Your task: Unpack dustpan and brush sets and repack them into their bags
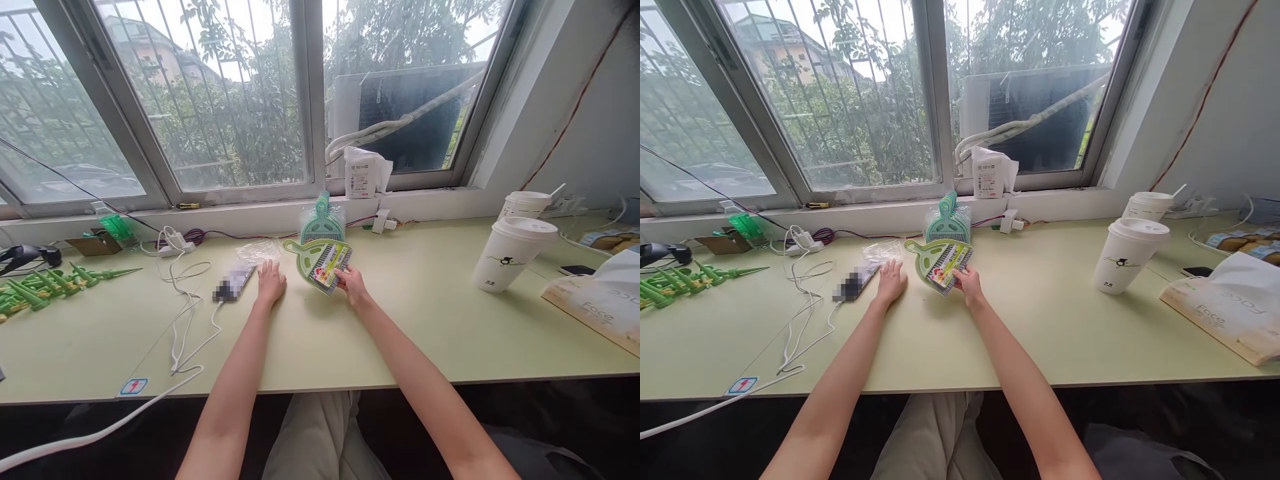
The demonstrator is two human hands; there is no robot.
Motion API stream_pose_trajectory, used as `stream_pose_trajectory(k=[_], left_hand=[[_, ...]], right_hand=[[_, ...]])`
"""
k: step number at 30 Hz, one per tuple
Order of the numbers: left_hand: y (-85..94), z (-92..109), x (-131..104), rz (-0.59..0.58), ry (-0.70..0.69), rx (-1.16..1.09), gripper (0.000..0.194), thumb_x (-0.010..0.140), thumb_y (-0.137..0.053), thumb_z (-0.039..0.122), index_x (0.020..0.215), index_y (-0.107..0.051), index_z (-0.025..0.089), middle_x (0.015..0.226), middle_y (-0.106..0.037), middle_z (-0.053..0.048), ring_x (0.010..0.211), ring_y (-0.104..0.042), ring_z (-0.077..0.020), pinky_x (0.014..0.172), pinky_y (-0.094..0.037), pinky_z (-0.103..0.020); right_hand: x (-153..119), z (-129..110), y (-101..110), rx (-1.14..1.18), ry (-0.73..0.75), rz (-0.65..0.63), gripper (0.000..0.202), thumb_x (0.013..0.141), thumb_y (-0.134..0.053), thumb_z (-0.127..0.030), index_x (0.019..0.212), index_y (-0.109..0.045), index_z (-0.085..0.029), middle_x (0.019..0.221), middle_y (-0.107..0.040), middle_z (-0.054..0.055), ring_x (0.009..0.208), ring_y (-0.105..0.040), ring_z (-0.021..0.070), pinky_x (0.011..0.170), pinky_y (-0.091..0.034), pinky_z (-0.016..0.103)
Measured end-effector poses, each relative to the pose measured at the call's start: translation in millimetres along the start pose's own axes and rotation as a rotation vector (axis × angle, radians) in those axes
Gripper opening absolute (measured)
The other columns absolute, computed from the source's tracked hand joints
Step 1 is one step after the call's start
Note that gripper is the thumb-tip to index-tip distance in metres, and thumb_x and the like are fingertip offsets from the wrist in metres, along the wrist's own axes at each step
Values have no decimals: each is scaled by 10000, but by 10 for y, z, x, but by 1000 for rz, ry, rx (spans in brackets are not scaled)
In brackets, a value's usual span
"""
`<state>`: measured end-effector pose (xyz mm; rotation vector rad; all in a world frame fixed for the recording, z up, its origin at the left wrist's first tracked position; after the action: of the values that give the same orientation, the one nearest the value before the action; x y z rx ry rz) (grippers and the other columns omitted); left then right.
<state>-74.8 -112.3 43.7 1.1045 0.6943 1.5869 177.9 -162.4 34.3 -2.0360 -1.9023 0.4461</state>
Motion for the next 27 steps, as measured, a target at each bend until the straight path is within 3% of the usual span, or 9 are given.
stream_pose_trajectory(k=[3,6,8,11,14,17,20,23,27], left_hand=[[-114,19,-18,-97,-30,64,458,899,-397,236,1337,-499,149,1477,-426,-195,1400,-343,-331,1155,-116,-592],[-6,100,-36,-7,-68,145,461,904,-403,264,1344,-495,163,1347,-553,-183,1295,-448,-341,1145,-129,-577],[88,163,-52,54,-81,182,453,914,-395,283,1337,-505,161,1206,-628,-179,1216,-498,-337,1118,-203,-532],[165,217,-68,79,-59,201,390,940,-347,304,1189,-615,166,1039,-668,-174,1121,-528,-335,1033,-303,-488],[219,239,-77,127,-26,200,364,942,-369,345,1089,-655,174,1106,-637,-177,1143,-495,-339,1017,-313,-475],[230,232,-84,172,-1,159,428,925,-428,401,1250,-575,164,1265,-565,-191,1231,-443,-342,1064,-280,-472],[112,207,-76,63,3,110,516,908,-458,415,1340,-507,137,1318,-543,-207,1258,-440,-357,1079,-276,-481],[41,216,-84,-24,-28,111,445,889,-462,294,1291,-559,131,1268,-593,-201,1211,-494,-359,1066,-300,-479],[99,206,-88,0,-32,157,471,810,-410,72,1222,-614,173,1157,-661,-153,1105,-571,-309,990,-384,-421]], right_hand=[[1,3,-1,-1,-1,0,216,829,-586,-123,1044,-578,-142,938,-746,66,732,-719,169,702,-612,309],[0,0,5,1,-5,9,217,825,-591,-123,1040,-581,-147,945,-747,67,751,-721,171,716,-613,312],[-4,-3,8,2,-7,15,214,825,-592,-124,1037,-580,-150,956,-746,68,756,-721,168,706,-612,301],[-14,1,4,-2,-15,16,205,826,-594,-125,1029,-581,-153,965,-744,66,754,-720,164,692,-610,291],[-23,12,-12,-12,-22,3,207,825,-597,-128,1030,-591,-156,972,-743,62,756,-720,160,709,-611,295],[-27,20,-26,-16,-25,-9,207,821,-598,-127,1026,-596,-156,979,-743,61,758,-720,159,714,-612,298],[-30,28,-36,-20,-33,-17,210,818,-601,-124,1026,-591,-157,961,-746,62,749,-720,157,702,-611,290],[-29,35,-36,-32,-43,-18,205,816,-603,-123,1018,-588,-156,949,-747,66,741,-718,155,682,-608,275],[-23,46,-31,-44,-49,-17,206,808,-609,-132,1011,-595,-156,949,-748,68,754,-722,166,688,-612,282]])
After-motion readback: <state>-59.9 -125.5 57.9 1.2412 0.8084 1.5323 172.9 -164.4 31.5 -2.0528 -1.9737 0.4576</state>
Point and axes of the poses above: each hand's wrist, its own x-axis towards the middle knuckle, its own y-axis out of the back of the hand, z = x × y, the point moved 8 cm from there along x, towards the middle knuckle
